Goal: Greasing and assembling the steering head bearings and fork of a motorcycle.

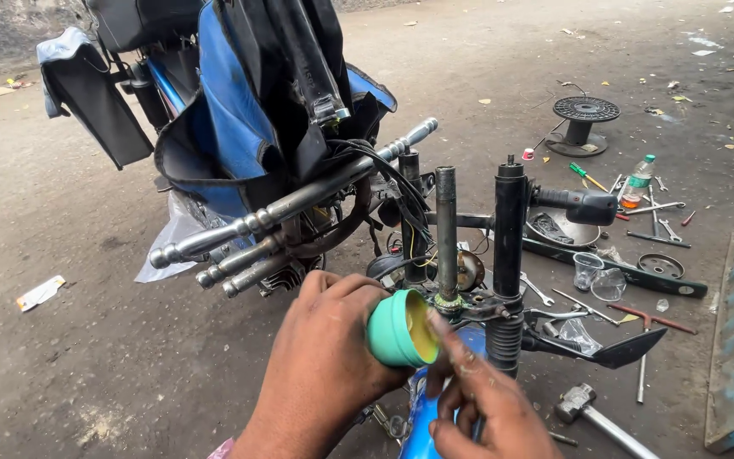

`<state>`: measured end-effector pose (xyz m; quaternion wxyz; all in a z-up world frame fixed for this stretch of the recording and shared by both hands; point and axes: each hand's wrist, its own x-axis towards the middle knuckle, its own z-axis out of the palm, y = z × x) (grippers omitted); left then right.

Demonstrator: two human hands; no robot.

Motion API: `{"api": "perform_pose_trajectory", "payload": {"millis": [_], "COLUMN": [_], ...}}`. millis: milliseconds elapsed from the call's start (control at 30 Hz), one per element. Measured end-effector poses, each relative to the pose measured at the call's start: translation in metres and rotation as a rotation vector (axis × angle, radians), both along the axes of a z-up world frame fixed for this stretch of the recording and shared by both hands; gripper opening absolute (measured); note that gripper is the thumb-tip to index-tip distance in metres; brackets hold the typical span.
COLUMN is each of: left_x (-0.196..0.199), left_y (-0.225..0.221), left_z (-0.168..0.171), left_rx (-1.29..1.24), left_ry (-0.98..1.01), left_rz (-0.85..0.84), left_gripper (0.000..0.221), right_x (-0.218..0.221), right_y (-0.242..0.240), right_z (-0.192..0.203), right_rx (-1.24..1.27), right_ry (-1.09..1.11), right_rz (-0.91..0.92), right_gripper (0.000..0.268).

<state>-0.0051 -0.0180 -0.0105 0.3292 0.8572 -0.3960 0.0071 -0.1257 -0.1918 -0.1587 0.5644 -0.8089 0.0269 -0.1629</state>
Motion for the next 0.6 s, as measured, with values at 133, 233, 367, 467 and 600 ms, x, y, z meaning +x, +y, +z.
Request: {"api": "perform_pose_trajectory", "payload": {"millis": [133,233,367,467,600], "left_x": [0.001,0.000,0.002,0.009,0.020], "left_y": [0.000,-0.005,-0.008,-0.001,0.012], "left_z": [-0.004,-0.007,-0.014,-0.005,0.000], "left_rx": [-0.096,-0.064,-0.093,-0.030,-0.035], "left_ry": [-0.315,-0.375,-0.507,-0.473,-0.426], "left_rz": [0.036,0.081,0.089,0.164,0.232], "left_gripper": [0.048,0.048,0.053,0.050,0.052], "right_x": [-0.007,-0.009,-0.004,-0.017,0.005], "right_y": [0.007,0.011,0.021,0.004,-0.032], "right_z": [-0.008,0.024,-0.016,-0.012,-0.030], "right_rx": [0.677,1.066,1.148,1.107,0.780], "right_ry": [0.032,-0.107,-0.015,-0.300,-0.182], "right_rz": [0.279,0.471,0.386,0.442,0.120], "right_gripper": [0.071,0.083,0.088,0.097,0.102]}}
